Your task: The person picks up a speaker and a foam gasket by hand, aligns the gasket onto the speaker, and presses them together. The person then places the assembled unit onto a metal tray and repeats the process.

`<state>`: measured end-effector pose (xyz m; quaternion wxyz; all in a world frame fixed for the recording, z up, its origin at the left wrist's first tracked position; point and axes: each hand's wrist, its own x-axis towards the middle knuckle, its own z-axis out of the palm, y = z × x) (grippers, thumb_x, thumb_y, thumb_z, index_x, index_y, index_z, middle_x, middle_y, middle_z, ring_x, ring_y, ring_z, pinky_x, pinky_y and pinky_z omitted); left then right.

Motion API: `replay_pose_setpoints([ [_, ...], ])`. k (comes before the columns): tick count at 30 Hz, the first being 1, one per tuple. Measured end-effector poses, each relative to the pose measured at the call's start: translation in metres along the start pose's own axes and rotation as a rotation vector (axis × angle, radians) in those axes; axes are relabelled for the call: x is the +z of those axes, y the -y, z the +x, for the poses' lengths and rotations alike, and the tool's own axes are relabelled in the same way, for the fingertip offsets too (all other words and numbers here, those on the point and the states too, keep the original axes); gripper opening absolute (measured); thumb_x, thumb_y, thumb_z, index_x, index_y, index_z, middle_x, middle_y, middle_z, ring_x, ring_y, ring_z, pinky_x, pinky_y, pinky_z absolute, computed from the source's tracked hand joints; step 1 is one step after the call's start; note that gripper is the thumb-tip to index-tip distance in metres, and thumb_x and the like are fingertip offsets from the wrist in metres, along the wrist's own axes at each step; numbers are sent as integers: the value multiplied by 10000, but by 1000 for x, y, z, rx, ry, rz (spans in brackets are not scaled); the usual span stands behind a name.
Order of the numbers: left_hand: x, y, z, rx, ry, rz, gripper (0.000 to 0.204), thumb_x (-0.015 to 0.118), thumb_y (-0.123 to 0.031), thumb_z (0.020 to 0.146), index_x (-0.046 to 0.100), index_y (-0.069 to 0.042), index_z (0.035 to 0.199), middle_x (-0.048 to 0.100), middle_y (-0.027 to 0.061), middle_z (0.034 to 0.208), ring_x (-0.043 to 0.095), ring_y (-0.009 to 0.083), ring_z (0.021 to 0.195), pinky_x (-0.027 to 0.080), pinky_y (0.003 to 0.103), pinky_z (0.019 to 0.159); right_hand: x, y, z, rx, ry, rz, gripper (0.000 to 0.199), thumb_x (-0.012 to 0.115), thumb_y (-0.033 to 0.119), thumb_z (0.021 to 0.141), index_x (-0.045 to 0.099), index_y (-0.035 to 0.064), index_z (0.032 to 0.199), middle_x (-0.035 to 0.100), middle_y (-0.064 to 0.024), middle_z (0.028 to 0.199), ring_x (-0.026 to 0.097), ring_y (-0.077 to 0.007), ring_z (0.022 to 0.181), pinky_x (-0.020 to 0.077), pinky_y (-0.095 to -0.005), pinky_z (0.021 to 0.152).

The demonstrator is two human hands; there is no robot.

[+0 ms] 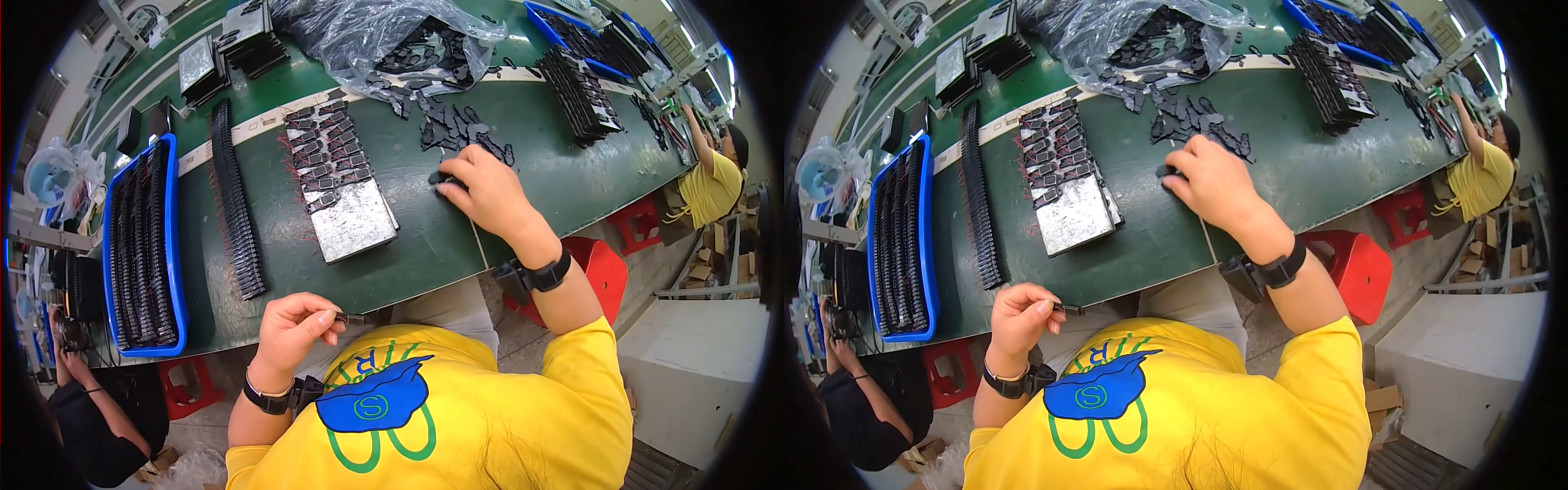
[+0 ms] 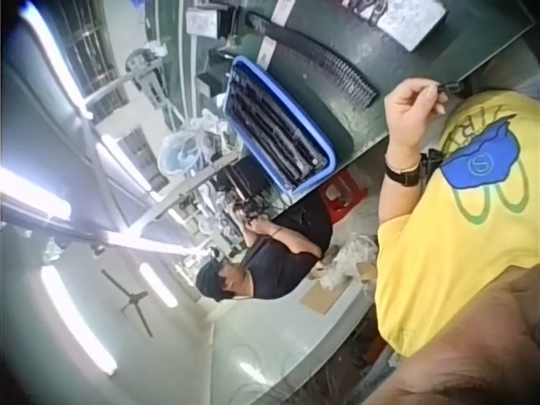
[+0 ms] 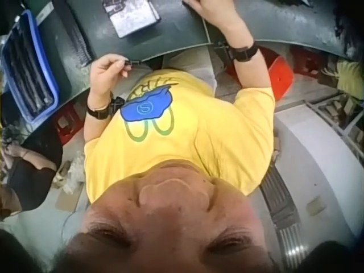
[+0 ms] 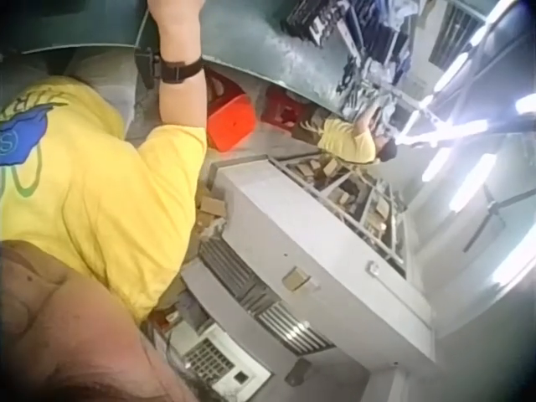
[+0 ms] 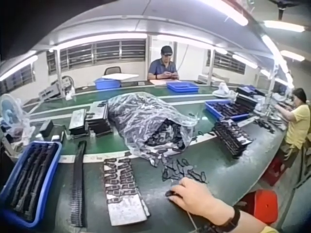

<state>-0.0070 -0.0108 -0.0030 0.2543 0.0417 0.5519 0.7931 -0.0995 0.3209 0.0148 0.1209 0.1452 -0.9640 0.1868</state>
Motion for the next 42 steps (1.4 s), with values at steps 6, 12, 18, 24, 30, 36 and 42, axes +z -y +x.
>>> replay_pose_setpoints([
  [6,0,-2,3,10,14,13,109,620,-54,893,652,38,941,683,116,799,630,115,643,534,235,591,-21,-36,-11,-333,66,215,170,625,22,809,654,36,976,603,-105,1009,593,-294,844,494,-361,761],
  [12,-1,0,2,14,14,24,109,624,-55,889,653,38,940,684,117,800,632,118,639,535,235,588,-27,-49,-21,-137,-21,408,206,608,-15,803,654,27,999,631,-104,976,604,-289,838,495,-355,752],
  [18,0,-1,0,30,10,32,113,628,-58,886,653,38,940,685,118,803,632,117,631,536,235,582,-22,-1,-34,112,-13,215,160,667,73,799,652,25,950,619,-121,894,609,-289,813,495,-344,732],
  [24,1,-2,1,1,-9,44,121,619,-64,892,652,39,946,685,116,799,628,118,623,533,235,581,-5,14,-25,102,55,-63,178,707,143,769,630,25,877,592,-137,855,602,-316,817,484,-384,714],
  [30,7,-8,3,-76,-119,55,136,607,-82,902,651,34,955,686,109,799,620,105,611,510,222,558,-9,16,-27,-6,78,-160,164,689,82,740,593,14,855,583,-143,846,595,-330,770,487,-401,685],
  [36,10,-7,6,-76,-123,-57,132,599,-79,910,641,36,960,684,127,772,621,116,570,504,217,518,-15,43,-45,-4,16,219,172,610,-47,742,586,-5,907,618,-121,897,632,-213,693,499,-291,616],
  [42,10,-7,4,-74,-138,-62,130,600,-88,913,648,22,965,686,110,769,621,108,574,495,207,514,-1,74,-65,207,40,1057,218,595,-100,728,616,-21,930,634,-150,942,645,-169,738,515,-241,650],
])
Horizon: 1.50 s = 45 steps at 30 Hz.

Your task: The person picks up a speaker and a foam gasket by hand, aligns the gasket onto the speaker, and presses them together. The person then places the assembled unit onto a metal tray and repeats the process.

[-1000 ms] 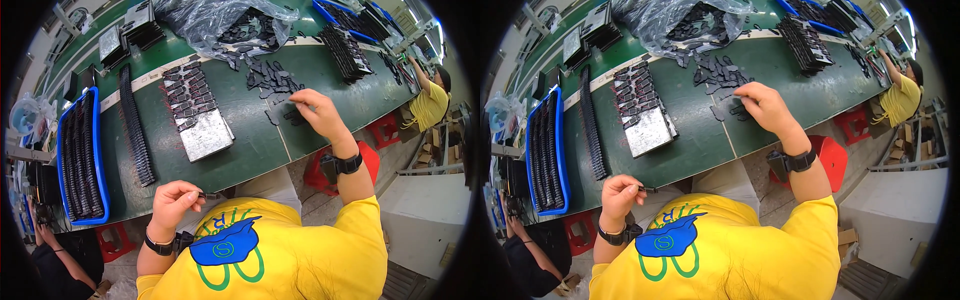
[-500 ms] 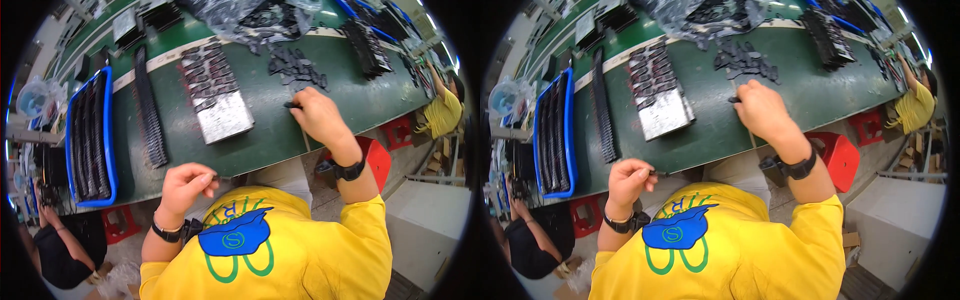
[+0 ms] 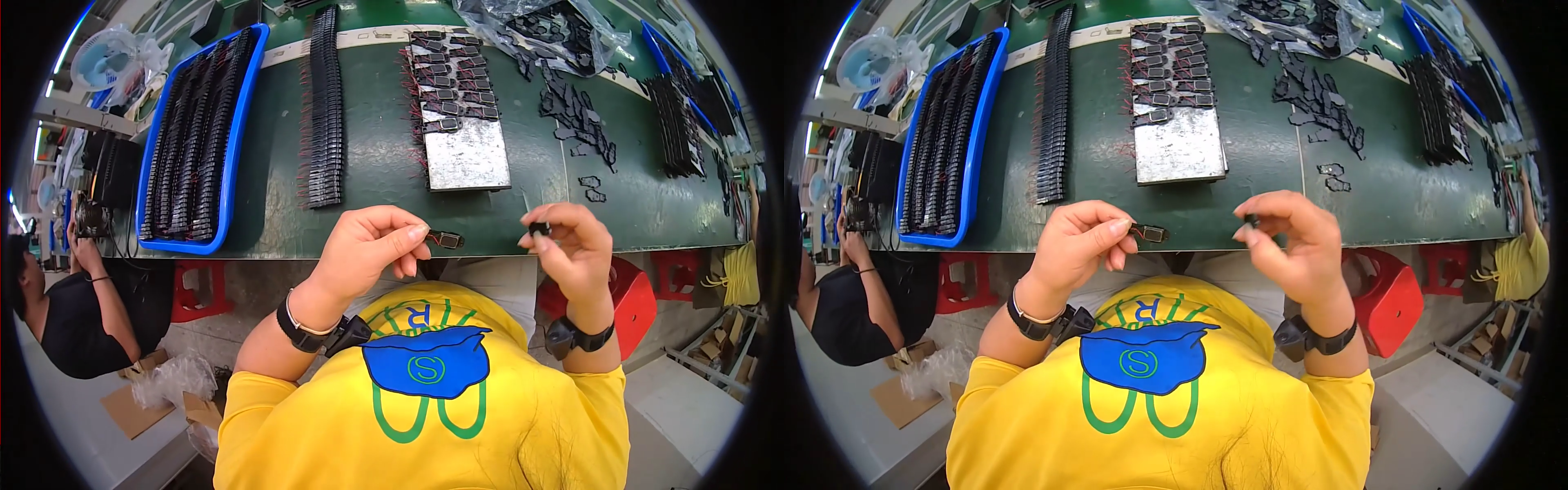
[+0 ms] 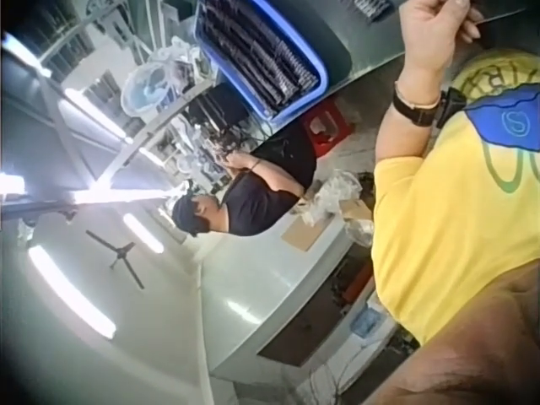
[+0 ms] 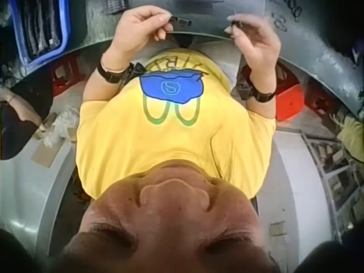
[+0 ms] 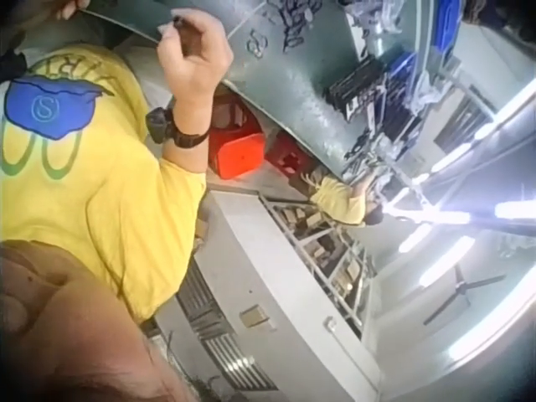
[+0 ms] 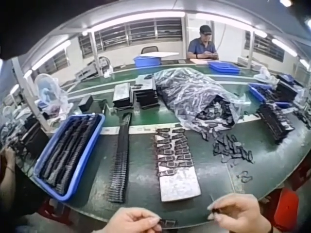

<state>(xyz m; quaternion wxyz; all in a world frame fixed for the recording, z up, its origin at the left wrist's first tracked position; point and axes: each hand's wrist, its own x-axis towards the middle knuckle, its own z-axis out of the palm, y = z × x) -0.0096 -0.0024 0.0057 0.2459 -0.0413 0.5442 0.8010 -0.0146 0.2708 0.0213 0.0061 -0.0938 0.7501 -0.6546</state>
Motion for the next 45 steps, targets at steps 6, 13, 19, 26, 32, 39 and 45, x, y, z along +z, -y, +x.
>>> replay_pose_setpoints([
  [6,4,1,-1,4,-25,35,136,599,-89,915,653,22,972,687,104,772,624,102,586,505,210,524,33,16,3,-372,179,-224,262,669,-100,694,624,-34,943,627,-167,915,637,-208,730,538,-281,649],
  [13,13,3,-1,-6,-3,36,166,595,-129,928,666,13,973,689,87,790,623,92,612,510,207,548,53,20,5,-631,173,-548,297,733,-37,670,621,-27,944,624,-161,904,629,-278,719,525,-321,614],
  [19,12,5,-1,-34,36,-35,191,576,-116,935,638,37,1030,696,139,833,650,130,633,532,233,570,54,25,3,-679,116,-728,312,747,-1,654,617,-24,936,637,-152,908,636,-299,733,519,-356,621],
  [26,11,5,-2,-51,61,-62,215,556,-129,948,625,42,1059,696,157,852,664,150,665,546,250,604,57,20,1,-686,121,-744,291,722,17,647,618,-21,916,645,-144,889,644,-283,737,519,-354,625],
  [32,11,5,-3,-47,60,-65,218,560,-130,947,622,42,1065,696,162,858,669,159,672,551,257,610,59,18,3,-691,114,-740,278,705,16,641,620,-20,903,647,-135,867,645,-269,722,518,-343,620],
  [39,13,5,-2,-55,51,-48,212,561,-128,946,622,41,1060,696,165,854,671,162,673,554,260,609,58,17,3,-711,111,-740,257,692,-9,654,621,-22,901,649,-134,856,644,-267,710,517,-340,612],
  [45,13,6,-1,-39,60,-55,201,564,-127,946,625,37,1044,696,164,852,671,159,673,556,262,609,58,15,3,-691,103,-735,252,694,-5,657,619,-23,897,648,-132,859,640,-266,698,513,-342,601],
])
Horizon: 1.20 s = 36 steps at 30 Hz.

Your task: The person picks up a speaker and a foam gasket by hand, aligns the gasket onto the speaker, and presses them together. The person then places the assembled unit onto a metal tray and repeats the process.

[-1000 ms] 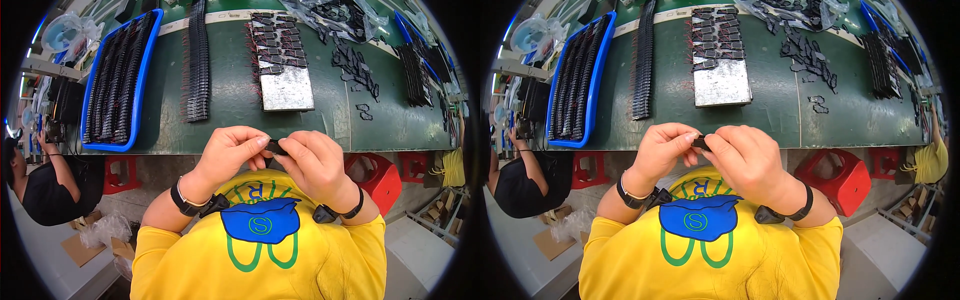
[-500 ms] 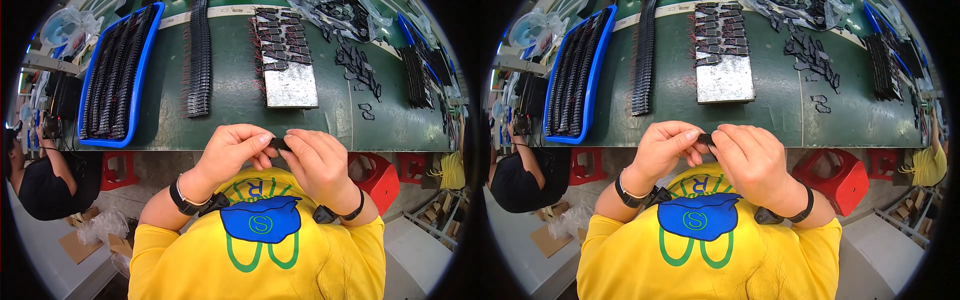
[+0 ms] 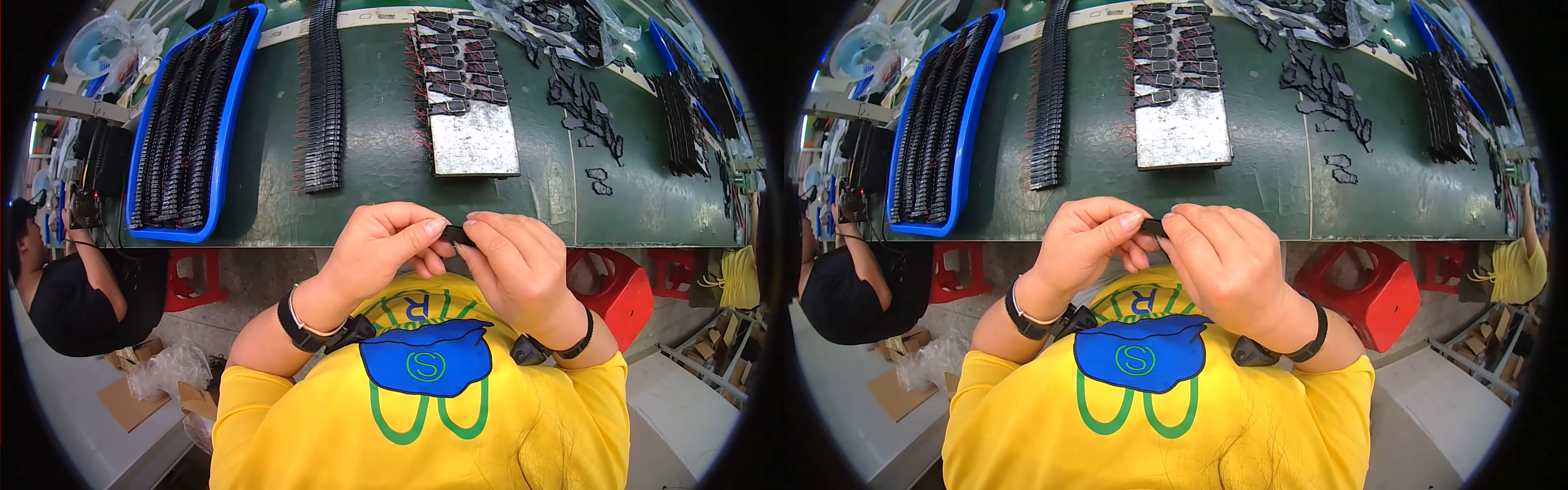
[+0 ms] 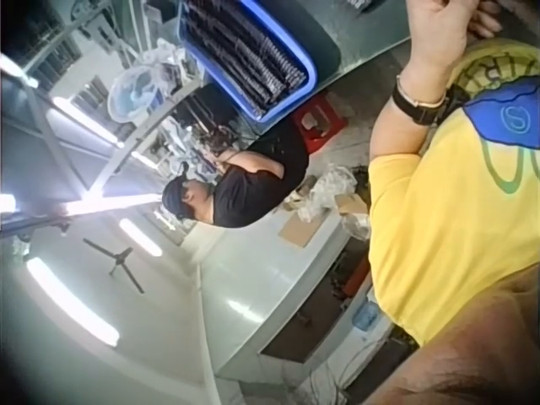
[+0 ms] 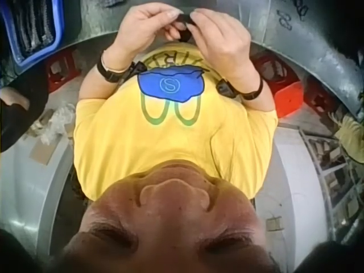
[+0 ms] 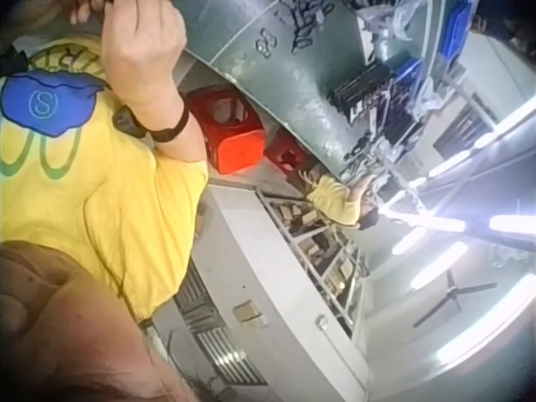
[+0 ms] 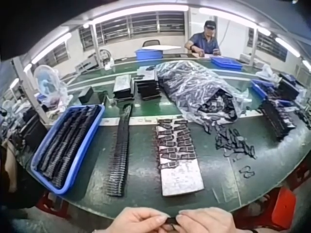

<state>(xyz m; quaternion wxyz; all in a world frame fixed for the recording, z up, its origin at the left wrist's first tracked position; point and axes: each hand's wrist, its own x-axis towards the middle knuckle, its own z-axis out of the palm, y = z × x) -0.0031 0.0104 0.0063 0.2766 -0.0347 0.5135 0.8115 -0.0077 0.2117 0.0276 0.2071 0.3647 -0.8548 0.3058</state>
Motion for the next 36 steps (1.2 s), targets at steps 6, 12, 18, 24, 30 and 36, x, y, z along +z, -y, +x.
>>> replay_pose_setpoints([
  [6,2,3,-2,42,4,27,201,561,-137,949,627,33,1033,697,157,848,670,152,682,557,259,616,0,2,-1,18,8,18,255,692,-4,654,617,-26,897,644,-134,854,635,-267,690,514,-338,599],
  [12,13,5,-10,211,-25,127,122,620,-18,887,633,32,998,687,118,863,658,122,707,550,241,644,4,1,-3,-23,-32,26,271,689,0,643,616,-32,902,637,-142,845,632,-271,690,519,-340,609],
  [18,11,6,-12,366,-92,434,143,664,61,824,637,33,961,670,82,852,646,109,720,541,230,653,5,1,-3,-17,-57,119,288,728,-22,672,624,-36,940,646,-160,873,635,-289,696,523,-342,626],
  [24,4,6,-14,639,-66,679,130,683,42,813,642,29,936,661,80,812,641,120,702,514,221,623,-1,-7,-6,314,63,605,251,735,1,721,638,-29,951,649,-152,849,637,-262,692,515,-319,618],
  [30,2,6,-10,809,-46,766,147,700,31,797,642,18,932,658,96,785,637,140,665,486,223,586,9,-14,-10,189,55,676,247,751,27,728,651,-17,949,653,-122,787,633,-254,660,494,-302,579],
  [36,0,2,-7,881,1,895,145,712,-34,806,628,6,917,650,93,757,618,157,637,460,247,552,18,-18,-12,64,-60,621,222,743,28,734,648,-6,932,651,-118,762,623,-252,619,480,-308,544],
])
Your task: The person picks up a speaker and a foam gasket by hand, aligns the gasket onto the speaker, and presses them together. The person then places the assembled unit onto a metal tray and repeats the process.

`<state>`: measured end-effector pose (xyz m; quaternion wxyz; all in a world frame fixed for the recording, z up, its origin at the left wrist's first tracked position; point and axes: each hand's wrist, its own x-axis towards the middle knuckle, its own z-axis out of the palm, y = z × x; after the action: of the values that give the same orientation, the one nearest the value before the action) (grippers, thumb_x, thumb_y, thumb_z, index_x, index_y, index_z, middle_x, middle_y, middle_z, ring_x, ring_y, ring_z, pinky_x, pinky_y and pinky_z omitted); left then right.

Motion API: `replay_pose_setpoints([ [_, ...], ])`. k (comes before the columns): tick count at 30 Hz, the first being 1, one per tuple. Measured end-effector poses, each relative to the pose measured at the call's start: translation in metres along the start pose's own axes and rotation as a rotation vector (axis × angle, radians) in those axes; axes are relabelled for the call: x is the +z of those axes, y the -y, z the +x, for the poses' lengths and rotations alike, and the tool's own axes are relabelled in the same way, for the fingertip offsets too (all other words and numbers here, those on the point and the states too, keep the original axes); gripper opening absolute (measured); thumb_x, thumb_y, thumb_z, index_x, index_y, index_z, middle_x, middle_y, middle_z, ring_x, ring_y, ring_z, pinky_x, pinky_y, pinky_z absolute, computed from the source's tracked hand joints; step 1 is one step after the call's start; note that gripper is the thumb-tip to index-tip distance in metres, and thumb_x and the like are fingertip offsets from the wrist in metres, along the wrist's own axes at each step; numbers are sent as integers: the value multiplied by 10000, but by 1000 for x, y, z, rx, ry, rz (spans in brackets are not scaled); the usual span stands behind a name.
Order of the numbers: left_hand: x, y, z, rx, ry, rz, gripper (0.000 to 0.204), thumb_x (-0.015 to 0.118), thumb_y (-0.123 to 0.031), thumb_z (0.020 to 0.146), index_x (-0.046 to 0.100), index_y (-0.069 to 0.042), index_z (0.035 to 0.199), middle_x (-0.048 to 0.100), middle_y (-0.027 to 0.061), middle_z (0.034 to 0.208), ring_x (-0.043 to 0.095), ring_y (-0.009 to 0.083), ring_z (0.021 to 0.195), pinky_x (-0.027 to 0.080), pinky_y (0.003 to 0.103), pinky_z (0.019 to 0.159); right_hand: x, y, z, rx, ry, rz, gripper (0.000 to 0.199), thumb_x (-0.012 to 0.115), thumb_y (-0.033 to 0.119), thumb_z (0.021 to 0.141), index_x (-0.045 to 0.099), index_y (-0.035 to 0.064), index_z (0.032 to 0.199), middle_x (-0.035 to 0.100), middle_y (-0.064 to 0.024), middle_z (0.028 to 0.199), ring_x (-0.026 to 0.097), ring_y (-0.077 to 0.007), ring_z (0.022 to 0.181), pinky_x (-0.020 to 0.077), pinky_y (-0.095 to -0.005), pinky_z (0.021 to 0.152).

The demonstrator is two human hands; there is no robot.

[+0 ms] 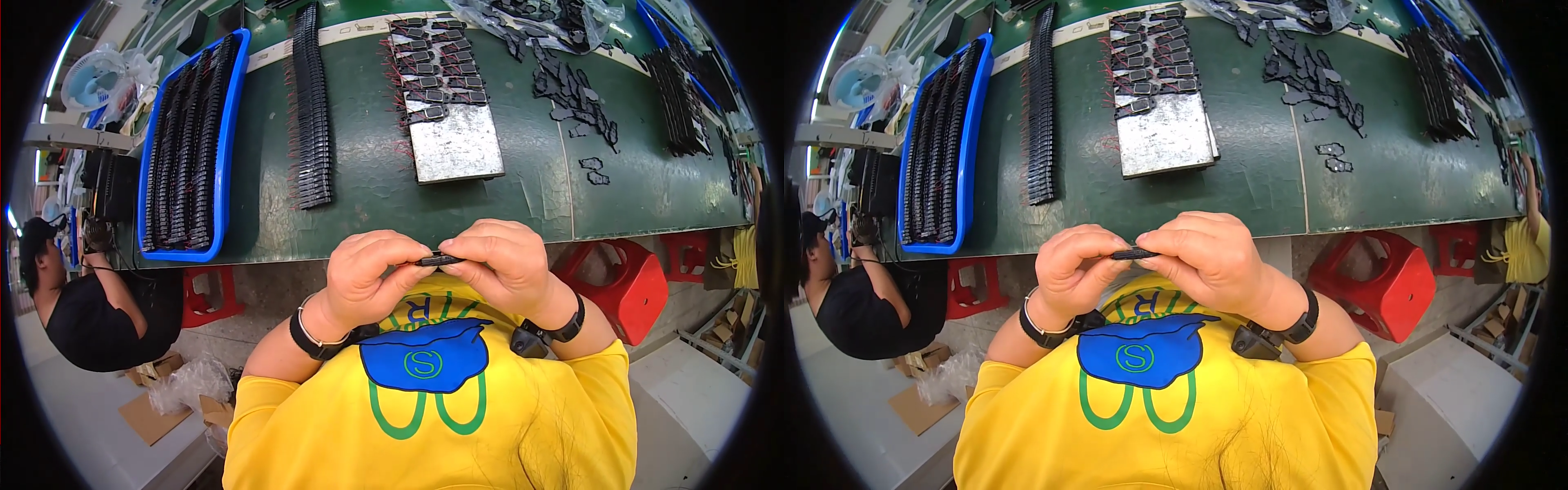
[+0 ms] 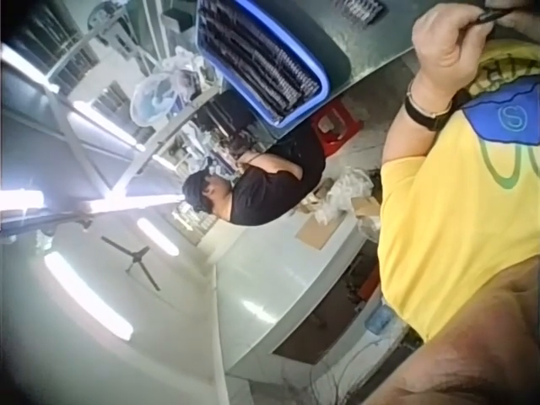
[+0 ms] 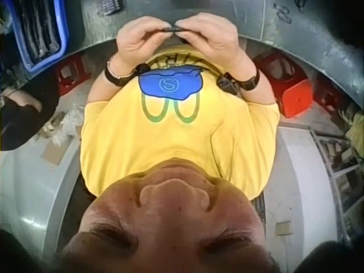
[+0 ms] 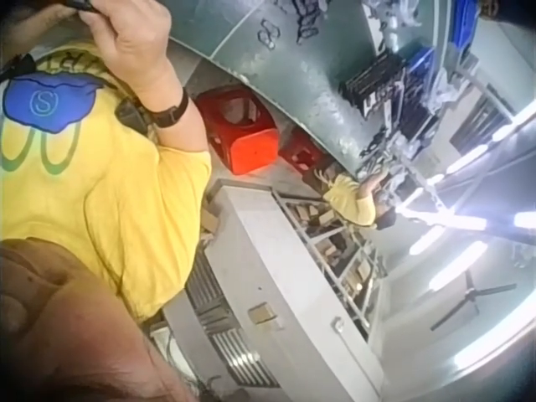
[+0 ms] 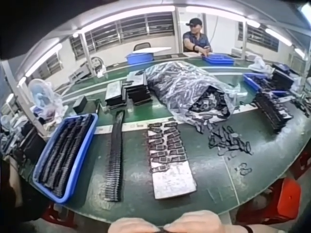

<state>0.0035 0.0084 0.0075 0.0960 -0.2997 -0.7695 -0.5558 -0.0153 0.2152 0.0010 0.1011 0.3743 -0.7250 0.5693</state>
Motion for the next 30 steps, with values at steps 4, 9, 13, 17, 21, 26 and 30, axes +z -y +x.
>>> replay_pose_setpoints([
  [4,-3,4,6,47,43,17,146,714,-68,810,627,-1,906,641,81,745,594,155,611,442,262,534,2,0,1,-48,-14,-9,195,726,15,744,643,-1,919,652,-119,764,621,-248,610,478,-306,536],
  [9,-2,5,0,-200,5,-217,120,715,-43,767,642,-25,860,628,92,722,595,218,593,456,289,536,3,4,5,9,20,30,180,719,9,754,639,0,915,655,-116,768,624,-241,614,476,-298,535],
  [13,-6,4,-3,-139,-13,-68,126,717,-42,762,652,-32,870,632,97,721,603,220,591,458,289,536,4,6,4,191,61,86,189,731,16,751,639,3,915,658,-110,773,626,-237,614,476,-299,536],
  [17,-12,2,-6,-140,13,58,145,727,-50,757,656,-29,881,650,95,735,621,208,599,462,290,532,9,6,2,309,55,120,206,746,20,736,640,7,912,659,-111,774,630,-243,617,480,-304,541],
  [21,-14,0,-10,-97,26,123,180,747,-51,737,657,-24,891,663,96,747,644,211,622,480,289,546,11,1,1,171,72,28,216,748,7,716,639,8,903,657,-117,768,633,-256,622,487,-311,545],
  [26,-17,3,-15,-78,27,98,230,759,-31,738,657,-6,943,676,105,801,628,165,652,473,243,572,15,-3,1,3,42,-51,236,750,-13,679,633,3,884,653,-123,761,633,-272,625,493,-325,542],
  [30,-17,4,-17,-112,-7,31,246,759,-27,737,653,4,956,682,117,833,637,169,682,495,243,611,15,-1,2,-19,44,-89,240,749,-23,666,626,-6,872,653,-123,762,633,-274,623,494,-331,539],
])
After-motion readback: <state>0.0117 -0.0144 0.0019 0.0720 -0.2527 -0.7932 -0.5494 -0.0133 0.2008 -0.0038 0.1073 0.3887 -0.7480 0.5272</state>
